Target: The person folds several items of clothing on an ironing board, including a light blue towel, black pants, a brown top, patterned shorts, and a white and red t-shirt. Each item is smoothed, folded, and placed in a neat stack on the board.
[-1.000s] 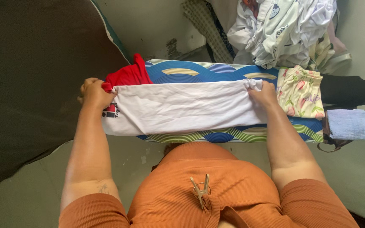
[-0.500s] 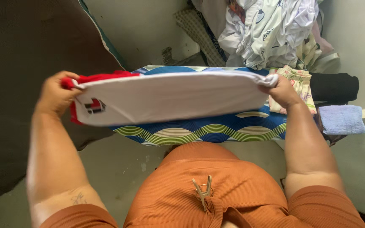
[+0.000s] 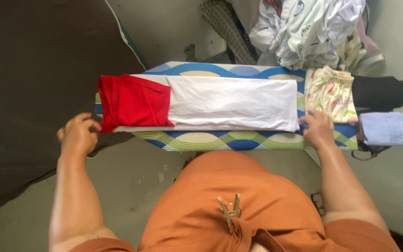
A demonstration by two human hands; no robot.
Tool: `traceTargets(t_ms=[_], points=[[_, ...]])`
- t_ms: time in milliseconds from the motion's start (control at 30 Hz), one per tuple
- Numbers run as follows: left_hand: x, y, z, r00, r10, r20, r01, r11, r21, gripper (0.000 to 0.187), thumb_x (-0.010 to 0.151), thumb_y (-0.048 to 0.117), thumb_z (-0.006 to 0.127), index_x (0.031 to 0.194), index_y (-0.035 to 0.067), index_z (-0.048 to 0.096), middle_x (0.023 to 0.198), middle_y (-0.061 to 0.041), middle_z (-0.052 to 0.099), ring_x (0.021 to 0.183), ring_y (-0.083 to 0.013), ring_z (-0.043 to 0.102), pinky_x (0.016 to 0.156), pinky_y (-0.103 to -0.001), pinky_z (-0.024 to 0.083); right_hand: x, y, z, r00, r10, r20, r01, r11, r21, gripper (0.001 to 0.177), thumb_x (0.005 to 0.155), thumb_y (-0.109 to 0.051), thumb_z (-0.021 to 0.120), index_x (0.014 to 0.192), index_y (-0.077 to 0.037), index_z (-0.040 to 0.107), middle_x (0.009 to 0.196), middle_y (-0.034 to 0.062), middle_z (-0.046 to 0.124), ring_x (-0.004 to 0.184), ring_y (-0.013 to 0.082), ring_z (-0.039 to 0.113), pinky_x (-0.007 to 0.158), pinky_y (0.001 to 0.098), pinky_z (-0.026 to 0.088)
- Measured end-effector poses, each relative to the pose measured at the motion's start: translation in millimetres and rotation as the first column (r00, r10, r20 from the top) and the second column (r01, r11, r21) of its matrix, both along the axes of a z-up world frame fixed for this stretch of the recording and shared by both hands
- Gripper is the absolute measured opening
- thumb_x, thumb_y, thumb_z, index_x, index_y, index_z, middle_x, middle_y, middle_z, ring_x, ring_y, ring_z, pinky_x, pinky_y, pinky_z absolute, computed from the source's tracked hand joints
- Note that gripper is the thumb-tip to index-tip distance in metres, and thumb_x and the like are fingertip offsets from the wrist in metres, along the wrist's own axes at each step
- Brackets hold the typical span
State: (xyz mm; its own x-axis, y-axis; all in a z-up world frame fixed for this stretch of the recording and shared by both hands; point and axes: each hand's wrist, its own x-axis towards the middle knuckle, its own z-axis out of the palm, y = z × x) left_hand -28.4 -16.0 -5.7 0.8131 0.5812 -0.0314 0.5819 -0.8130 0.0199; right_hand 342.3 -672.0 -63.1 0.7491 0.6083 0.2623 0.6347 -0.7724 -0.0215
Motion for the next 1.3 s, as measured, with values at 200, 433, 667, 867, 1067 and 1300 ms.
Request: traceTargets(t_ms=[200, 433, 667, 867, 1067, 1300], points=[[25, -12, 11, 0.839, -0.090, 0.537, 0.022, 0.991, 0.131, 0.012, 0.094, 0.011, 0.079, 0.094, 0.012, 0.067, 0.124, -0.006, 0.071, 0.123, -0.0280, 0.068, 0.099, -0.050, 0.053, 18, 70, 4, 0.992, 0.110, -0.063, -0.073, 0.903, 0.424, 0.021, 0.096, -0.010, 0.072, 0.115, 0.000, 0.072, 0.127, 0.0223, 0.066, 0.124, 0.0406, 0.059, 0.112, 0.0492, 0.044], [158, -135, -46, 0.923, -0.223, 0.314, 0.258, 0.963, -0.075, 0.071, 0.087, 0.050, 0.071, 0.149, 0.020, 0.054, 0.159, -0.010, 0.044, 0.148, -0.0350, 0.033, 0.114, -0.071, 0.019, -64, 285, -25, 0.814, 0.304, -0.495, -0.325, 0.945, 0.046, 0.072, 0.097, -0.057, 0.055, 0.157, -0.022, 0.036, 0.167, 0.0106, 0.028, 0.154, 0.0374, 0.017, 0.120, 0.0629, 0.008], [133, -105, -52, 0.988, 0.022, 0.150, -0.001, 0.990, -0.140, 0.105, 0.083, 0.085, 0.050, 0.163, 0.020, 0.030, 0.170, -0.010, 0.018, 0.155, -0.0387, 0.008, 0.116, -0.074, 0.005, -45, 255, -26, 0.900, 0.094, -0.425, -0.189, 0.963, -0.189, 0.079, 0.097, -0.067, 0.037, 0.162, -0.024, 0.024, 0.171, 0.0094, 0.014, 0.157, 0.0311, 0.006, 0.119, 0.0641, -0.005], [121, -82, -38, 0.963, 0.259, 0.072, -0.239, 0.948, -0.209, 0.099, 0.085, 0.087, 0.043, 0.162, 0.025, 0.031, 0.171, -0.010, 0.017, 0.157, -0.0397, 0.006, 0.116, -0.074, 0.005, 11, 153, -26, 0.865, -0.247, -0.436, 0.236, 0.968, -0.080, 0.089, 0.092, -0.066, 0.046, 0.162, -0.015, 0.025, 0.171, 0.0097, 0.016, 0.159, 0.0304, 0.008, 0.119, 0.0665, 0.004], [122, -78, -52, 0.951, 0.303, 0.059, -0.286, 0.937, -0.200, 0.095, 0.088, 0.081, 0.044, 0.162, 0.024, 0.030, 0.170, -0.012, 0.014, 0.155, -0.0427, 0.005, 0.115, -0.076, 0.004, 14, 88, -27, 0.856, -0.355, -0.376, 0.388, 0.921, 0.013, 0.094, 0.089, -0.058, 0.067, 0.159, -0.003, 0.036, 0.158, 0.0243, 0.038, 0.143, 0.0417, 0.033, 0.118, 0.0563, 0.026], [204, -193, -69, 0.973, -0.074, 0.217, 0.113, 0.979, -0.171, 0.096, 0.096, 0.077, 0.045, 0.167, 0.018, 0.018, 0.174, -0.013, 0.001, 0.158, -0.0408, -0.002, 0.120, -0.074, 0.001, 26, 60, -20, 0.382, -0.481, -0.789, 0.610, 0.773, -0.175, 0.057, 0.089, -0.035, 0.079, 0.127, 0.006, 0.069, 0.105, 0.0201, 0.071, 0.091, 0.0347, 0.071, 0.074, 0.0503, 0.058]])
